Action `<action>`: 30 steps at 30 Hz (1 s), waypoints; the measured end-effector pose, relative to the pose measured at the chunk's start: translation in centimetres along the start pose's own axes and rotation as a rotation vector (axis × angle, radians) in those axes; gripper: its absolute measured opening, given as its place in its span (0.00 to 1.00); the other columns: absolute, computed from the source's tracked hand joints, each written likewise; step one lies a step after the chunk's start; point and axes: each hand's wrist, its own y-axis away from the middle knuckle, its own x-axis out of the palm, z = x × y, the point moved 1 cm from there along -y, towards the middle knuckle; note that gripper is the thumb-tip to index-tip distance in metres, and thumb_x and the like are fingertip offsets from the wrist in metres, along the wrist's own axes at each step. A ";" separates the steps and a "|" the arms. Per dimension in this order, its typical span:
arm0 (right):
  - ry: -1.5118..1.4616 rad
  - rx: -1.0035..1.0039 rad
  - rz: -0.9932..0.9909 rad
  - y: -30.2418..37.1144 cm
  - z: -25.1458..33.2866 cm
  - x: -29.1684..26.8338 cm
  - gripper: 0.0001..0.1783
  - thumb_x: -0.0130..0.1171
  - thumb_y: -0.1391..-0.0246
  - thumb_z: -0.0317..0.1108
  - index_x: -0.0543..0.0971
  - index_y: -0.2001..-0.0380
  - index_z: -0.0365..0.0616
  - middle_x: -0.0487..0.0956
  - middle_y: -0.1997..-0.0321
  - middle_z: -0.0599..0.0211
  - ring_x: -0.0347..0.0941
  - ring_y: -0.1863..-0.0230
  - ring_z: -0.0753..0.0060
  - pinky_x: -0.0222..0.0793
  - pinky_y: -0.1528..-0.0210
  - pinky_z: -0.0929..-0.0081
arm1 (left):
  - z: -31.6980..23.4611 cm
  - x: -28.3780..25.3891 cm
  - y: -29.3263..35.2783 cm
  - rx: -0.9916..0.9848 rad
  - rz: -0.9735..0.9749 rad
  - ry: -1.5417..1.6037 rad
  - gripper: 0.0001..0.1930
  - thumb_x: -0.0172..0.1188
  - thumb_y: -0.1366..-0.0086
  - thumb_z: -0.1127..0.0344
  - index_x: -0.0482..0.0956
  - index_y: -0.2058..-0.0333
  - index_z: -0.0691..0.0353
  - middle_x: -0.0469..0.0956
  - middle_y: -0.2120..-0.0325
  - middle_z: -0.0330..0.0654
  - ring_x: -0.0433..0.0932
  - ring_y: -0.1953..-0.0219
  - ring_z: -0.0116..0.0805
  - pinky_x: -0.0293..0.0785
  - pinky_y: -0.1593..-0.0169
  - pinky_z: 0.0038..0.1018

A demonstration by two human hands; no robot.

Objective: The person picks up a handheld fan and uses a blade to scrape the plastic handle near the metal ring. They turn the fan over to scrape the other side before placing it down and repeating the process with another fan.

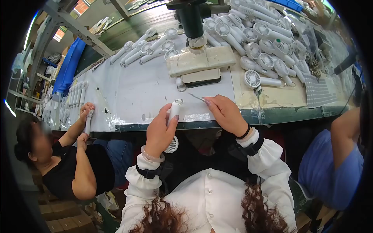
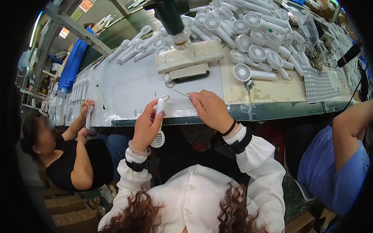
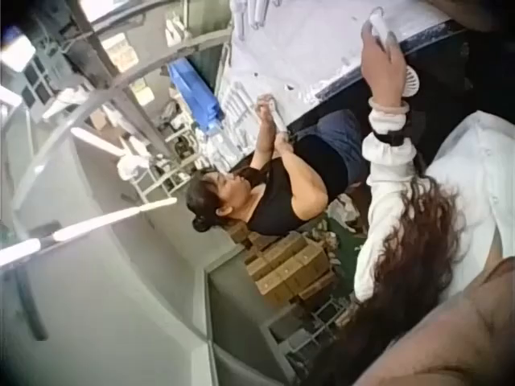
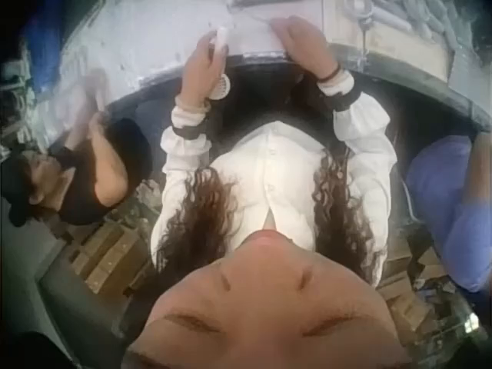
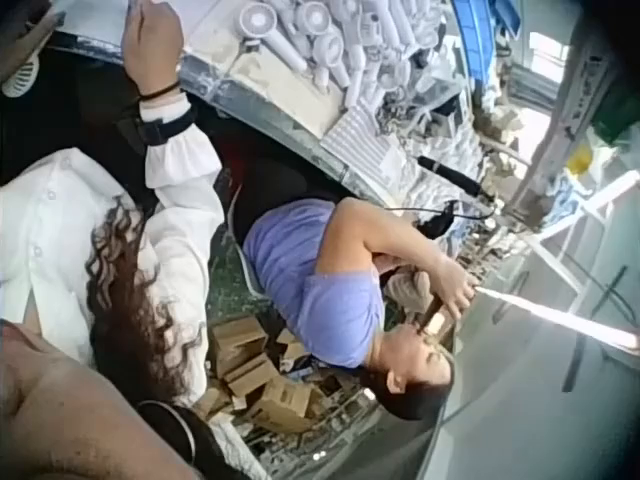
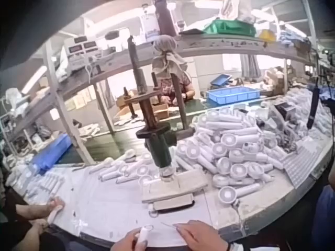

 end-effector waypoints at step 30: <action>0.428 -0.333 -0.192 0.9 0.8 2.3 0.28 0.61 0.53 0.21 0.82 0.47 0.58 0.75 0.68 0.69 0.75 0.67 0.64 0.73 0.70 0.68 | -0.1 2.1 -0.5 0.248 -0.264 -0.428 0.22 0.63 0.36 0.65 0.76 0.45 0.66 0.77 0.60 0.50 0.79 0.61 0.50 0.77 0.60 0.38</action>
